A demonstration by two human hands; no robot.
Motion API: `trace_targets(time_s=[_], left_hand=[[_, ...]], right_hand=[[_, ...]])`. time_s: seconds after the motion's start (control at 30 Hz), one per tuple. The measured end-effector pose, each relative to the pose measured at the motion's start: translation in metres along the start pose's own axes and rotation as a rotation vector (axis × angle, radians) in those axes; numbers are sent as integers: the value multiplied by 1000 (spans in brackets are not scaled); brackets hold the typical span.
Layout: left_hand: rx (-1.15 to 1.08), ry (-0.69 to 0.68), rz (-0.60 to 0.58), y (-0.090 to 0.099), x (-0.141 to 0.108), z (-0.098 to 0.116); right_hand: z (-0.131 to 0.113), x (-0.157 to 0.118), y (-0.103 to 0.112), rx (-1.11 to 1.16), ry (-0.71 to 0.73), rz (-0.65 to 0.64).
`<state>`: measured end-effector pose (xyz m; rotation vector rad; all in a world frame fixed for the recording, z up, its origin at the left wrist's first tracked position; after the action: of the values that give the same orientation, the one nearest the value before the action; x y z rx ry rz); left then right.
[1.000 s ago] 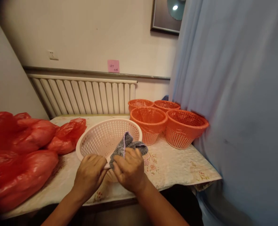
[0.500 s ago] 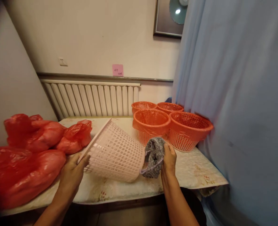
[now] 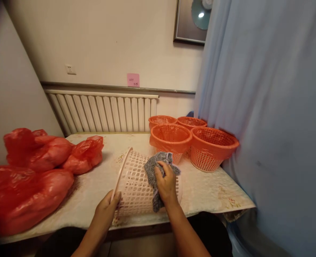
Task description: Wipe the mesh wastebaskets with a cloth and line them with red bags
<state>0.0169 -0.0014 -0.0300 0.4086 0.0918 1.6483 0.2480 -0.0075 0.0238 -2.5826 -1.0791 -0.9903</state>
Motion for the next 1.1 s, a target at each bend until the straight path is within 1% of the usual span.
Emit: trace_targets(time_s=[0.1,0.17,0.23,0.4,0.57,0.73,0.83,0.93,1.0,1.1], left_hand=[[-10,-15,-43,-2,-3,-5],[-24,-28,-56,-3,-4,-6],[-30,-32,-61,-4,-5,-8],[-17,-24,-67,-6,-7,-11],[-74,-33,-103,-6,-8,-12],[-102,-38,-134,-4,-7,-16],[-92,-46,-135,-6,-7,-19],[-102,-52,-152,-12,-7,-17],[-118,-68,-171,-16,-6,-15],[-173,-133,-173,-20,-5,-13]], right_hand=[[9,-15,-10,-135,167,-82],[15,-21,-12,-197,235,-105],[20,-26,-12,-240,273,-111],[23,-31,-12,-283,282,-105],[22,-35,-12,-305,269,-122],[19,-36,-14,-349,304,-109],[15,-34,-19,-378,313,-72],[3,-38,-30,-352,290,-54],[-10,-47,-40,-294,289,-51],[-33,-69,-54,-181,329,-80]])
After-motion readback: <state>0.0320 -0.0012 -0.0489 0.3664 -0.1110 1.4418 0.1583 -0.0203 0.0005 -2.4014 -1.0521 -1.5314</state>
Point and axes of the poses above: each hand's wrist, its own x-axis towards the middle knuckle, its own y-axis out of the back of the hand, z = x × y, the point moved 2 cm from there along x, towards the middle knuckle, and after that the axes turned 8 degrees about z, right-handed, at the moved point
